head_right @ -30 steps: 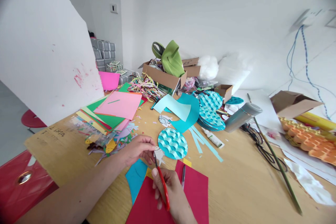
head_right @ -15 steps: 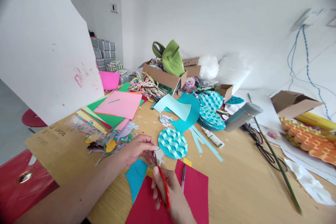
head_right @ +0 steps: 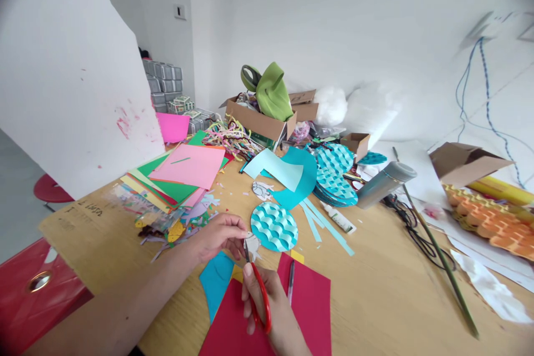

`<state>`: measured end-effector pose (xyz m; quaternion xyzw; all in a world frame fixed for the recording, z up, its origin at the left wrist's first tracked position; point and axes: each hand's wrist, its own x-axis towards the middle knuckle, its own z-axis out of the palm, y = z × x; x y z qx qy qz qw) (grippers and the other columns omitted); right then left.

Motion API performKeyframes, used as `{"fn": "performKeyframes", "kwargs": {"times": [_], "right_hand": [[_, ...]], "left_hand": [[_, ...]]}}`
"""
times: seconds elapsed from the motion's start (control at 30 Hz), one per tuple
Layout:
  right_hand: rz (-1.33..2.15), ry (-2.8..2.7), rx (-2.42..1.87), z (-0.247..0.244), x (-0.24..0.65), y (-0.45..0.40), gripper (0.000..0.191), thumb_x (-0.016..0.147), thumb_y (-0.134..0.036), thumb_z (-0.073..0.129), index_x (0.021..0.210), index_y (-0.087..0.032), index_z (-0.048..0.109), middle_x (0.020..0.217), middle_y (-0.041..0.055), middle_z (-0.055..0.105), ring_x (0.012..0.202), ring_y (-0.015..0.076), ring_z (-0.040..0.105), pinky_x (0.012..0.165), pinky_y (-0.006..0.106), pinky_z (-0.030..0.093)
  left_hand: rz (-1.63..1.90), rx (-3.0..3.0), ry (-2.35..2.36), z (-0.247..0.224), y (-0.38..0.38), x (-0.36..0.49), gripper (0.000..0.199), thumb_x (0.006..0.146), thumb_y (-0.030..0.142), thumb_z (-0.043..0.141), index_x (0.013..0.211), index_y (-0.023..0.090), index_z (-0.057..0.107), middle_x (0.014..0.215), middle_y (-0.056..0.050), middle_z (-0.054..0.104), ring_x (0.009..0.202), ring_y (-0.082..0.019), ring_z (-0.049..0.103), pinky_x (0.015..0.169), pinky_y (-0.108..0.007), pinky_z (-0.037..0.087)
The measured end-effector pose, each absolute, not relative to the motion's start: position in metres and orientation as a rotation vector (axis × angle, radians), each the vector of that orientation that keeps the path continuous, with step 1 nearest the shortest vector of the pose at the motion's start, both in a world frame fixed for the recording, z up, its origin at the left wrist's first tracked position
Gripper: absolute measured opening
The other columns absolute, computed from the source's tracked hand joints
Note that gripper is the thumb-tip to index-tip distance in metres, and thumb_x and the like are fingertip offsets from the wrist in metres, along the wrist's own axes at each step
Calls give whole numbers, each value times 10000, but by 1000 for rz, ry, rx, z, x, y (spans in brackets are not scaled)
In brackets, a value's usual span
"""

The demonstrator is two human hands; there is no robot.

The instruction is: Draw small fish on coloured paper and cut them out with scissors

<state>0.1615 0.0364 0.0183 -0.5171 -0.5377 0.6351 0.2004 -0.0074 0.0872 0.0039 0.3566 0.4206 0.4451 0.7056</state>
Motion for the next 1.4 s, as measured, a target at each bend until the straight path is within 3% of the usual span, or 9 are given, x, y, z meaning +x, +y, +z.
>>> {"fn": "performKeyframes", "kwargs": {"times": [1.4], "right_hand": [[1761, -1524, -1458, 19, 162, 38, 694, 723, -859, 464, 693, -169, 524, 496, -36, 543, 347, 48, 465, 355, 160, 278]], "left_hand": [[1027, 777, 928, 6, 87, -6, 393, 514, 430, 802, 679, 143, 591, 623, -70, 686, 550, -175, 657, 458, -227, 488]]}}
